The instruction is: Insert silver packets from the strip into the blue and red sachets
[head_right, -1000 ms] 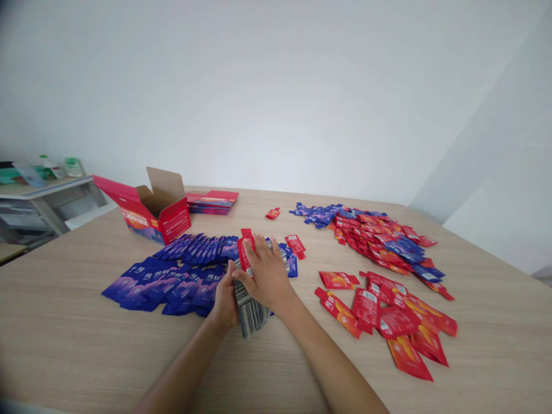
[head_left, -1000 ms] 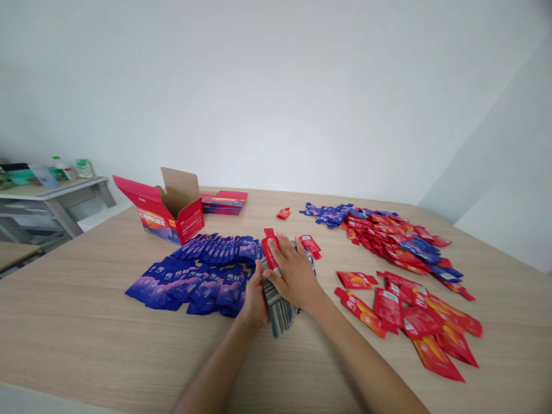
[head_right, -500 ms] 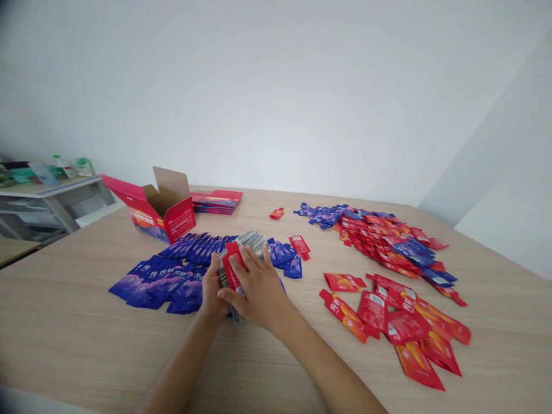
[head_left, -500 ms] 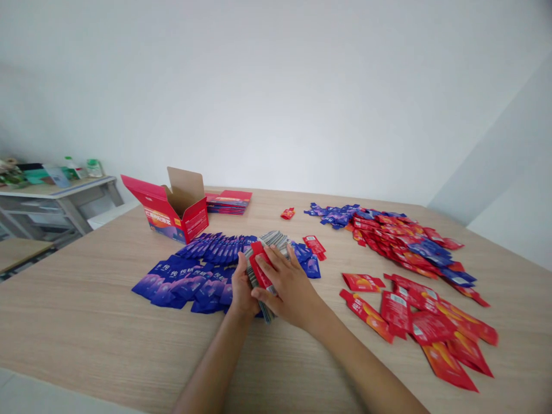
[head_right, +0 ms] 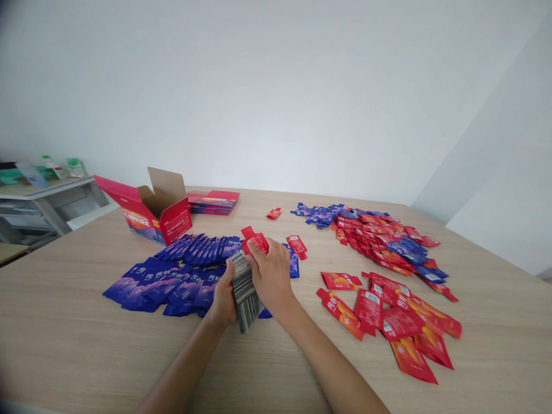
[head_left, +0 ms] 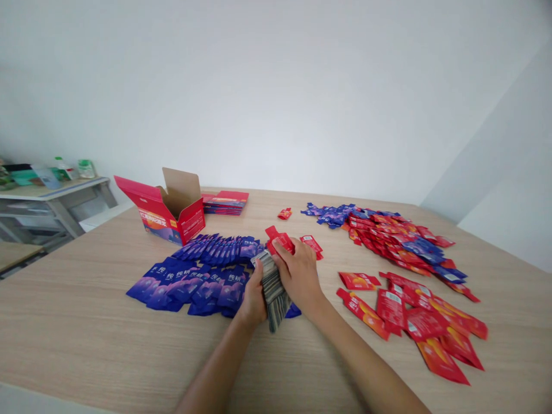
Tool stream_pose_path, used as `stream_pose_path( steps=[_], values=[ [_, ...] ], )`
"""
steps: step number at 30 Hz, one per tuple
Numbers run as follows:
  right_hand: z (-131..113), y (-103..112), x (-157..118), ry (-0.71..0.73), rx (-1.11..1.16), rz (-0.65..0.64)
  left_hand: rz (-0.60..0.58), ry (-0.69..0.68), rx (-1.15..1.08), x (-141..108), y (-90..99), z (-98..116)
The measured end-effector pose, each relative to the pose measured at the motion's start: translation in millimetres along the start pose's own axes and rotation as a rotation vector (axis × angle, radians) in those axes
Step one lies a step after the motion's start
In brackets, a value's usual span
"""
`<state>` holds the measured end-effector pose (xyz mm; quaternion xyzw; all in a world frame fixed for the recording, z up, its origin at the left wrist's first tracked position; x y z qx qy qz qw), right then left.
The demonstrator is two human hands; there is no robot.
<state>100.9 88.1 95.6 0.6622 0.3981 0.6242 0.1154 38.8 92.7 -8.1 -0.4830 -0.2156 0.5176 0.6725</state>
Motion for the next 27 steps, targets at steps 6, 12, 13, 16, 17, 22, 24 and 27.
stream_pose_path(
  steps=[6, 12, 13, 16, 17, 22, 24, 27],
  values=[
    [-11.6, 1.6, -2.4, 0.043, -0.133, -0.032, 0.050, -0.026, -0.064, 0.3, 3.2, 4.4],
    [-31.6, -2.7, -9.1, 0.134, -0.146, -0.092, 0.036, -0.093, -0.122, 5.1, 6.5, 32.7],
    [-29.1, -1.9, -8.2, 0.122, -0.111, -0.087, 0.037, -0.097, -0.123, 5.1, 6.5, 34.2],
    [-14.7, 4.0, -2.8, 0.058, 0.041, -0.043, 0.019, -0.094, -0.103, 3.2, 1.3, 28.9],
    [-10.0, 7.0, -1.2, 0.037, 0.079, -0.018, 0.009, -0.085, -0.091, 2.5, -1.3, 24.0],
    [-10.9, 15.3, -2.2, 0.020, 0.146, 0.055, -0.009, -0.091, -0.065, 2.9, -6.3, 6.0],
    [-18.9, 8.9, -5.2, 0.021, 0.201, -0.009, 0.001, -0.150, -0.067, 4.3, -3.5, 10.6],
    [-34.2, -4.9, -10.3, 0.059, 0.267, -0.148, 0.037, -0.202, -0.058, 5.6, 2.6, 19.2]
  ],
)
Point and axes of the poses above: each hand's wrist, its own x-axis towards the middle knuckle, its own y-axis out of the back of the hand, z = x × y, the point moved 10 cm from there along x, towards the middle knuckle, and after that the axes turned 6 degrees about z, right-handed, at the moved point
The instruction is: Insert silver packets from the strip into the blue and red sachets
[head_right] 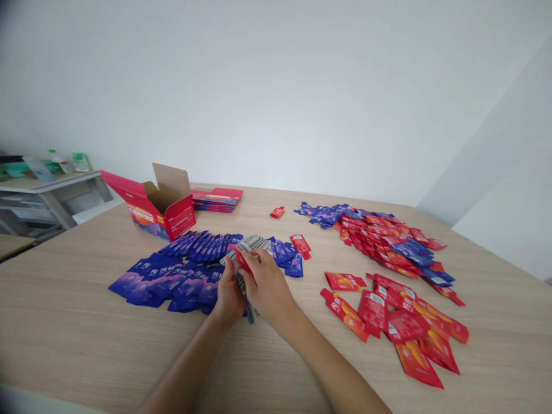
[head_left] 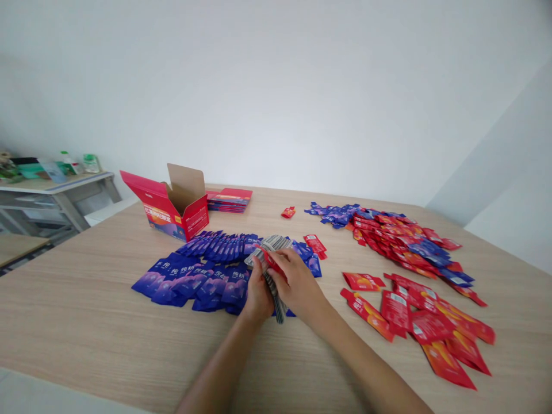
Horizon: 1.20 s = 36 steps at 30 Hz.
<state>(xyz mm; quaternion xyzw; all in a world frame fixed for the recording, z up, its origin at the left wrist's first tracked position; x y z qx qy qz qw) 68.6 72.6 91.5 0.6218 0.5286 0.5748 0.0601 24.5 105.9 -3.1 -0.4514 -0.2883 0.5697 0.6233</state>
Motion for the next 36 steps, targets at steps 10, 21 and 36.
stream_pose_path(
  steps=[10, 21, 36],
  values=[
    [-27.1, -10.1, -9.4, 0.110, -0.202, -0.189, 0.120, -0.028, -0.064, -4.3, 5.0, 21.4],
    [-21.5, -2.7, -9.4, 0.011, 0.033, 0.051, 0.056, 0.071, -0.042, -7.7, 3.1, 6.1],
    [39.2, 7.1, 6.8, -0.166, 0.070, 0.080, -0.069, 0.217, -0.020, -20.1, -13.2, -38.6]
  ],
)
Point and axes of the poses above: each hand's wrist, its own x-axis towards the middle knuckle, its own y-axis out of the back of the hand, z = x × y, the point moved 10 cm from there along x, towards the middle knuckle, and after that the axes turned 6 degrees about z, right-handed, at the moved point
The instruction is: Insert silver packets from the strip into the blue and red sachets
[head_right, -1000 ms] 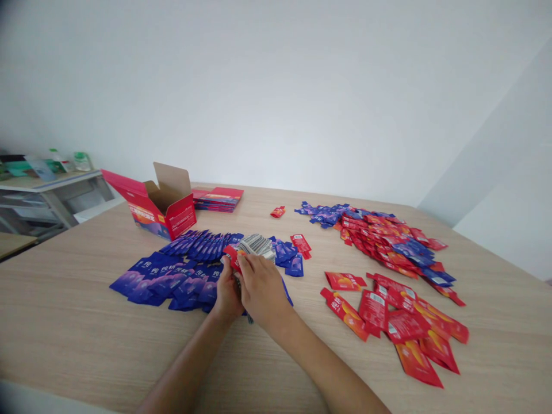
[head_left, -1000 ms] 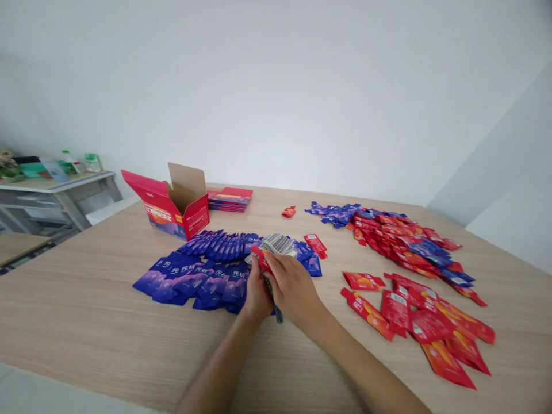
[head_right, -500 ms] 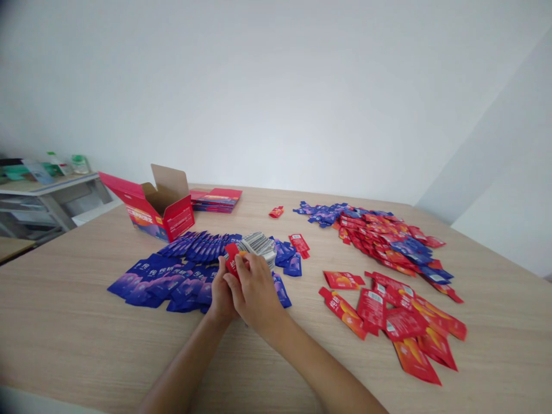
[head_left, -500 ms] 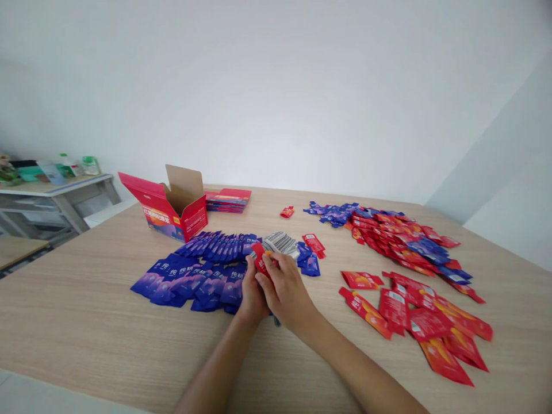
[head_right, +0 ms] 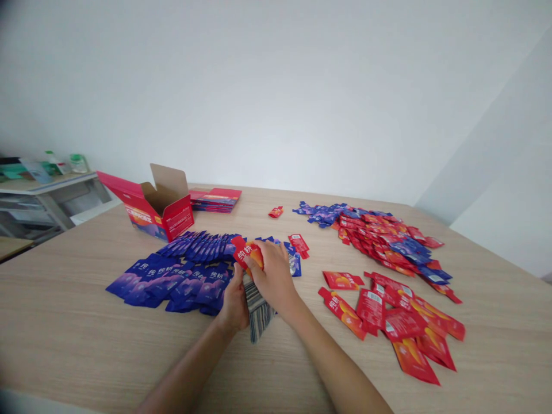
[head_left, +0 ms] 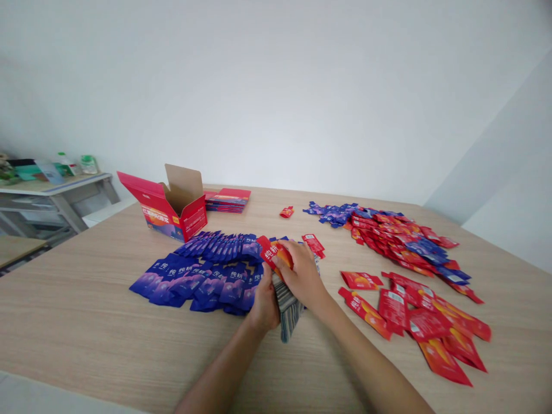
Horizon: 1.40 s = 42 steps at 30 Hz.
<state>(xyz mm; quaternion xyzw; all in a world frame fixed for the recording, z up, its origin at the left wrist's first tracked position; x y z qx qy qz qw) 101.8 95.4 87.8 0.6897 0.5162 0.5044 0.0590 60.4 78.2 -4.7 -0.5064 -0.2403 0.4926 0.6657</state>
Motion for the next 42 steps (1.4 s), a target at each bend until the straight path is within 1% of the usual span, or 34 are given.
stream_pose_path(
  steps=[2, 4, 6, 9, 12, 14, 18, 21, 25, 30, 34, 39, 42],
  values=[
    [-0.6, 1.7, 1.3, 0.009, -0.035, 0.003, 0.006, 0.025, -0.006, 0.2, 1.4, 1.1],
    [-4.4, 4.9, 1.0, 0.043, -0.089, 0.041, 0.022, 0.022, -0.023, 1.3, 3.9, 4.2],
    [-10.1, 6.6, -0.7, 0.095, -0.163, 0.076, 0.036, -0.009, -0.043, 2.9, 5.7, 10.3],
    [-17.2, 6.2, -3.1, 0.163, -0.260, 0.091, 0.042, -0.065, -0.067, 5.1, 5.8, 24.2],
    [-21.9, 5.0, -4.1, 0.205, -0.280, 0.061, 0.056, -0.084, -0.084, 6.2, 7.3, 39.3],
    [-24.0, 3.5, -4.3, 0.217, -0.277, 0.017, 0.070, -0.097, -0.089, 6.0, 10.1, 49.7],
    [-23.9, 1.1, -4.4, 0.190, -0.267, -0.071, 0.055, -0.126, -0.082, 3.8, 11.2, 63.0],
    [-23.4, 1.5, -4.6, 0.172, -0.245, -0.080, 0.032, -0.114, -0.073, 1.7, 7.3, 61.8],
    [-23.8, 2.3, -4.5, 0.179, -0.221, -0.039, 0.006, -0.080, -0.069, 0.5, 2.3, 53.6],
    [-27.9, 5.0, -3.8, 0.215, -0.325, -0.023, 0.002, -0.069, -0.030, 1.6, 2.9, 45.3],
    [-29.8, 10.2, -3.2, 0.219, -0.351, -0.018, -0.011, -0.078, 0.019, 1.3, 2.1, 42.6],
    [-24.6, 6.9, -3.5, 0.192, -0.324, -0.076, 0.013, -0.143, 0.048, 1.1, 4.3, 48.1],
    [-24.7, 5.5, -5.0, 0.198, -0.365, -0.114, 0.025, -0.129, 0.027, 1.1, 4.8, 50.2]
  ],
)
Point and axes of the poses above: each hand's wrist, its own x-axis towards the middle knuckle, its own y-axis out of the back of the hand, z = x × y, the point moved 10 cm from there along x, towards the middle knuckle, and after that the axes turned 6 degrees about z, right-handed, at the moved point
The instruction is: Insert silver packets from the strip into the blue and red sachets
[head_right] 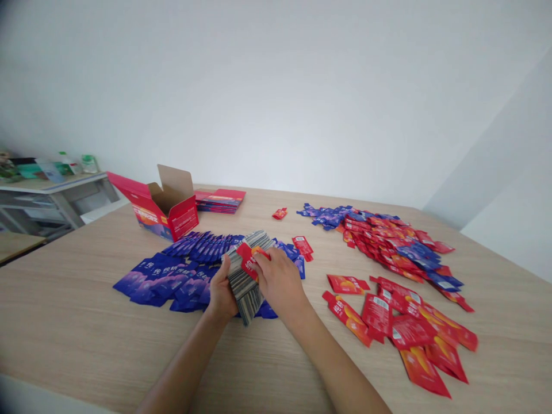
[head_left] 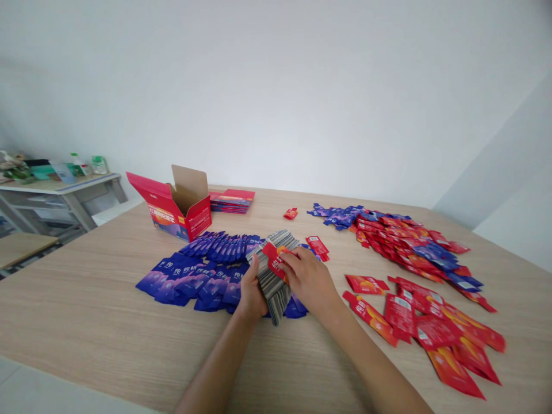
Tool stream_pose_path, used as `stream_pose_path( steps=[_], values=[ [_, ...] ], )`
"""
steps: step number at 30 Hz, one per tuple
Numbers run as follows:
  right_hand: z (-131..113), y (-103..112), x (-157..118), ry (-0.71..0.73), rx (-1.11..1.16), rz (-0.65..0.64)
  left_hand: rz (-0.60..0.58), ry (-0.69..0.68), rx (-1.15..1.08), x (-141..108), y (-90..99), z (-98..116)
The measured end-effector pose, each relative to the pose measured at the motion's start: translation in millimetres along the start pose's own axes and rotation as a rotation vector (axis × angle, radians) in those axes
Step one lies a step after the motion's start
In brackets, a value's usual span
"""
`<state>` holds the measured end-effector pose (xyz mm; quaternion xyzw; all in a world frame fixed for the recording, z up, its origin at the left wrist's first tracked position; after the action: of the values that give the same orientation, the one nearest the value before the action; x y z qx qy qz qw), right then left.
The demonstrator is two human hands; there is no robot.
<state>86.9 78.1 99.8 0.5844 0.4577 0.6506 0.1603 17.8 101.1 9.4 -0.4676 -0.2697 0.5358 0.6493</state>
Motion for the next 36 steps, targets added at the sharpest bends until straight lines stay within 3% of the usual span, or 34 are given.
stream_pose_path(
  steps=[4, 8, 12, 14, 16, 21, 25, 30, 36],
  values=[
    [2.3, 2.3, -3.4, -0.007, -0.081, -0.088, 0.018, -0.002, -0.019, -0.4, 0.8, 6.5],
    [9.9, 20.4, -5.1, -0.013, -0.125, -0.121, 0.066, -0.009, -0.010, -0.3, 6.3, 7.7],
    [11.7, 54.2, -1.8, -0.026, -0.144, 0.096, 0.082, -0.010, -0.009, -1.0, 7.3, -2.0],
    [4.2, 58.9, -2.1, -0.015, -0.189, 0.206, 0.046, 0.000, -0.006, -1.3, 2.6, -9.7],
    [-9.5, 45.6, -2.5, 0.029, -0.214, 0.199, 0.003, 0.000, -0.009, -0.9, -1.9, -14.6],
    [-39.3, 2.7, -6.2, 0.097, -0.015, -0.025, 0.049, -0.068, -0.019, 4.2, 8.7, -2.8],
    [-47.2, 1.2, -9.8, 0.127, 0.073, -0.030, 0.057, -0.061, -0.028, 3.4, 9.9, 3.7],
    [-54.3, -2.8, -13.8, 0.259, 0.066, -0.052, 0.048, -0.016, -0.031, -0.4, 3.8, -4.8],
    [-46.6, 5.2, -9.3, 0.230, 0.155, -0.121, -0.020, -0.023, 0.019, -2.1, -2.1, -7.0]
  ],
)
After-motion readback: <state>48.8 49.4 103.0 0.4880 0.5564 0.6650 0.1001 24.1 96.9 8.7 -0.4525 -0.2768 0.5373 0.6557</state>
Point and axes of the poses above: each hand's wrist, its own x-axis towards the middle knuckle, its own y-axis out of the back of the hand, z = x × y, the point moved 10 cm from there along x, towards the middle knuckle, and after that the axes turned 6 degrees about z, right-handed, at the moved point
